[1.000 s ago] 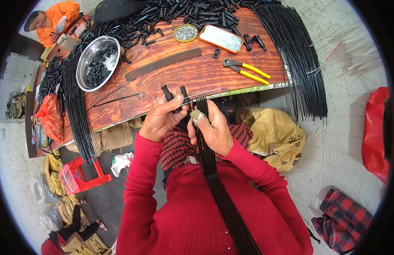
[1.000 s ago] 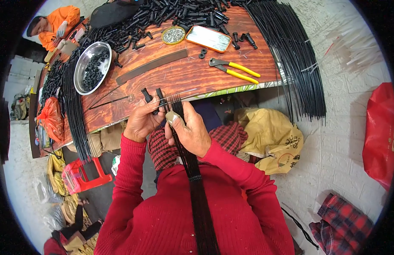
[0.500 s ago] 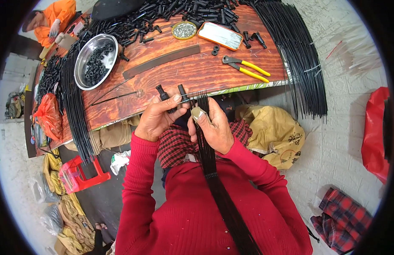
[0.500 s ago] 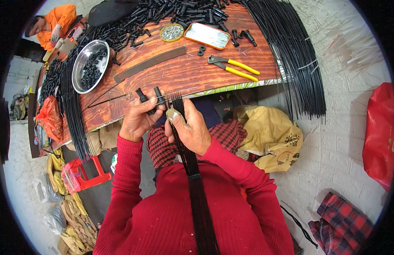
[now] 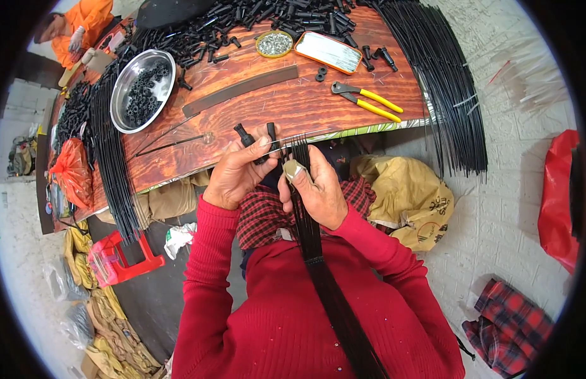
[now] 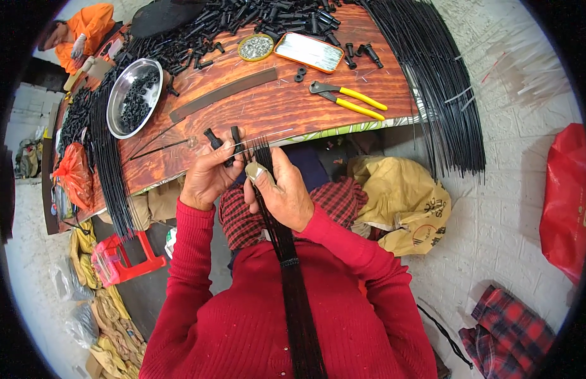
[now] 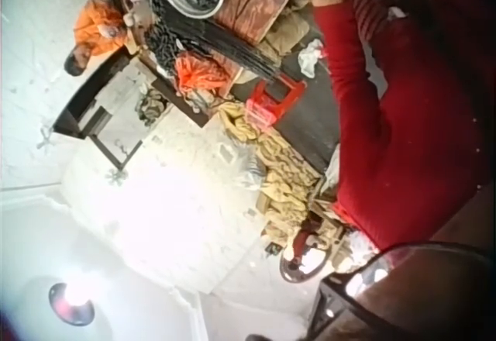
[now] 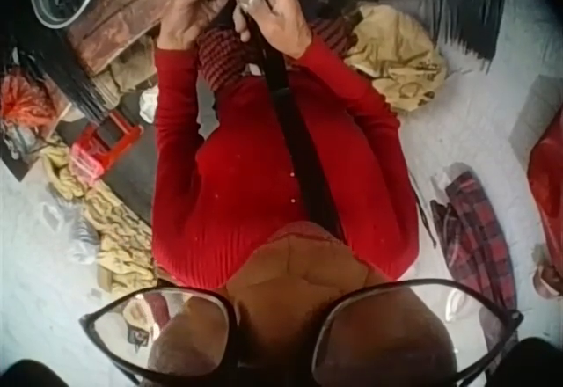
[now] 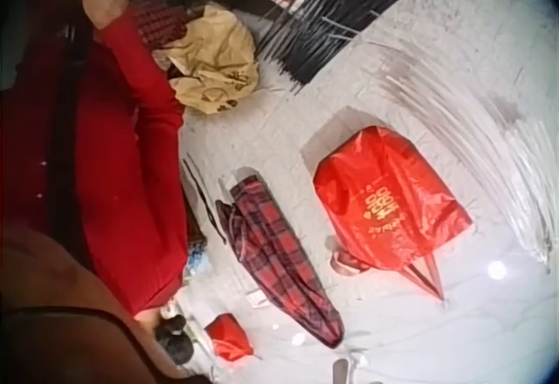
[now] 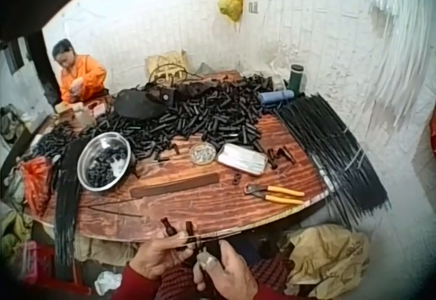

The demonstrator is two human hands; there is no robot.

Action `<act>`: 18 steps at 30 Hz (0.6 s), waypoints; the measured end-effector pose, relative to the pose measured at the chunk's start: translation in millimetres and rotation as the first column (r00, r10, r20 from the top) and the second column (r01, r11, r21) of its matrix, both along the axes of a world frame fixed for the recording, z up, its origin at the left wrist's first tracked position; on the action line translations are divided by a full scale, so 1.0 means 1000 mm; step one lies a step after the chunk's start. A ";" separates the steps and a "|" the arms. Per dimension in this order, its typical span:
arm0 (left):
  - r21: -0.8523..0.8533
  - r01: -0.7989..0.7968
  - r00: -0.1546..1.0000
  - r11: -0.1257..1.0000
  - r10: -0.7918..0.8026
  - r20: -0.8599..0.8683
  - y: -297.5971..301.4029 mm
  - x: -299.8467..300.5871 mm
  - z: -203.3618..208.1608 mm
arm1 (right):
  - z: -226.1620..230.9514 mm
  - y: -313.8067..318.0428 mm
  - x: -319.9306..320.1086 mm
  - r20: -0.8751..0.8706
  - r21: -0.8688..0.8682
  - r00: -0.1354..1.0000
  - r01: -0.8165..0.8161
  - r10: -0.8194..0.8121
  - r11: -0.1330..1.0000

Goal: The person is assembling black rods into circular bases using pliers on a factory workbench.

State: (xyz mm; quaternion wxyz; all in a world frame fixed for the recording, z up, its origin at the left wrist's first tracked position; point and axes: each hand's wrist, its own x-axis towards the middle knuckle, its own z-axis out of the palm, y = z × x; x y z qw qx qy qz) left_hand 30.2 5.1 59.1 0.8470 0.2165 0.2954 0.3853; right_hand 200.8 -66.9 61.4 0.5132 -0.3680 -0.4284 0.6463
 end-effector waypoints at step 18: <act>-0.037 -0.024 0.999 0.999 0.024 -0.021 -0.002 0.004 0.000 | -0.001 0.000 0.001 -0.011 -0.015 1.000 -0.009 0.009 1.000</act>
